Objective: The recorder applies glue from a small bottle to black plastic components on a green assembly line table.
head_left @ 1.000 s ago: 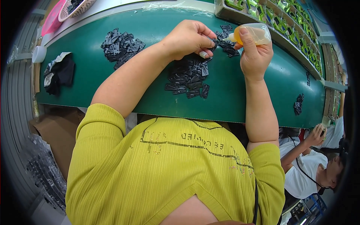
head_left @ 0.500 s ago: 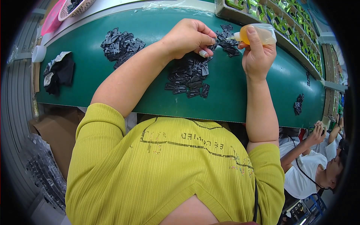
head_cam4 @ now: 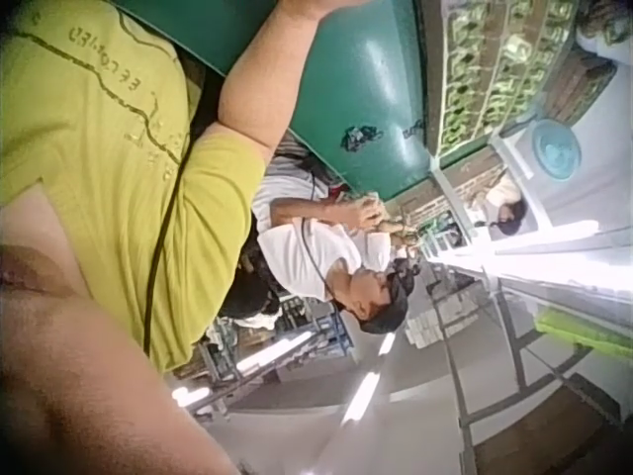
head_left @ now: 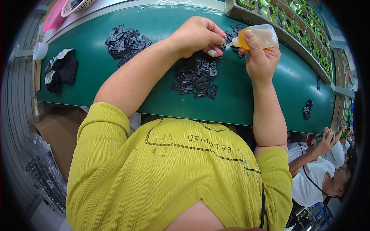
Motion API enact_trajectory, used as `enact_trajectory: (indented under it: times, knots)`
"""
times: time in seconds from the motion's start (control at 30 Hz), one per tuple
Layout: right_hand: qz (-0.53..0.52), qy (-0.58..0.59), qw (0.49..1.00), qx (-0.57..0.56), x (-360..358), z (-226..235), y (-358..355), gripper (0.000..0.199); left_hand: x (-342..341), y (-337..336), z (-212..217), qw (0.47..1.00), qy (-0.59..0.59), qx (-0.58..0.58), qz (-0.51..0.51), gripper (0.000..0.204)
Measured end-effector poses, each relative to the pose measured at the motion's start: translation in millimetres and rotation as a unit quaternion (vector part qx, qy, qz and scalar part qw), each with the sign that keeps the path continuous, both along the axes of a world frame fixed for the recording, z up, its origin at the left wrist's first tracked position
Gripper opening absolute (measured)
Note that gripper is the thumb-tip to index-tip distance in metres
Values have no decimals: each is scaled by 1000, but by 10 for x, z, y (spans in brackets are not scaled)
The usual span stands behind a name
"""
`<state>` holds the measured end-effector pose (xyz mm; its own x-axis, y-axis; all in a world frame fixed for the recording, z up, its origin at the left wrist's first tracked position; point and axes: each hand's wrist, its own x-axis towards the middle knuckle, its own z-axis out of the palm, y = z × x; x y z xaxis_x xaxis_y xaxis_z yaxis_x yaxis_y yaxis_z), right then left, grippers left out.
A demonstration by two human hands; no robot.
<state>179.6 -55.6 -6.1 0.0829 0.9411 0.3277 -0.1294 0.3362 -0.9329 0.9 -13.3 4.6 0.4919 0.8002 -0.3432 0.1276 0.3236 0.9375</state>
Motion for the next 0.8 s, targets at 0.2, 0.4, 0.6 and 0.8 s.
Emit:
enact_trajectory:
  times: [0.2,0.4,0.6,0.8]
  knots:
    - [4,6,1000,1,12,-23,1,19,7,-8,-4,1000,6,2,-4,26]
    - [-9,-1,1000,-8,-12,-29,-3,20,13,1,-13,1000,6,2,-8,26]
    - [-24,75,997,11,95,11,91,15,21,5,-13,1000,-2,-3,-3,24]
    - [-74,194,978,11,327,64,179,8,140,45,-27,999,-2,26,40,25]
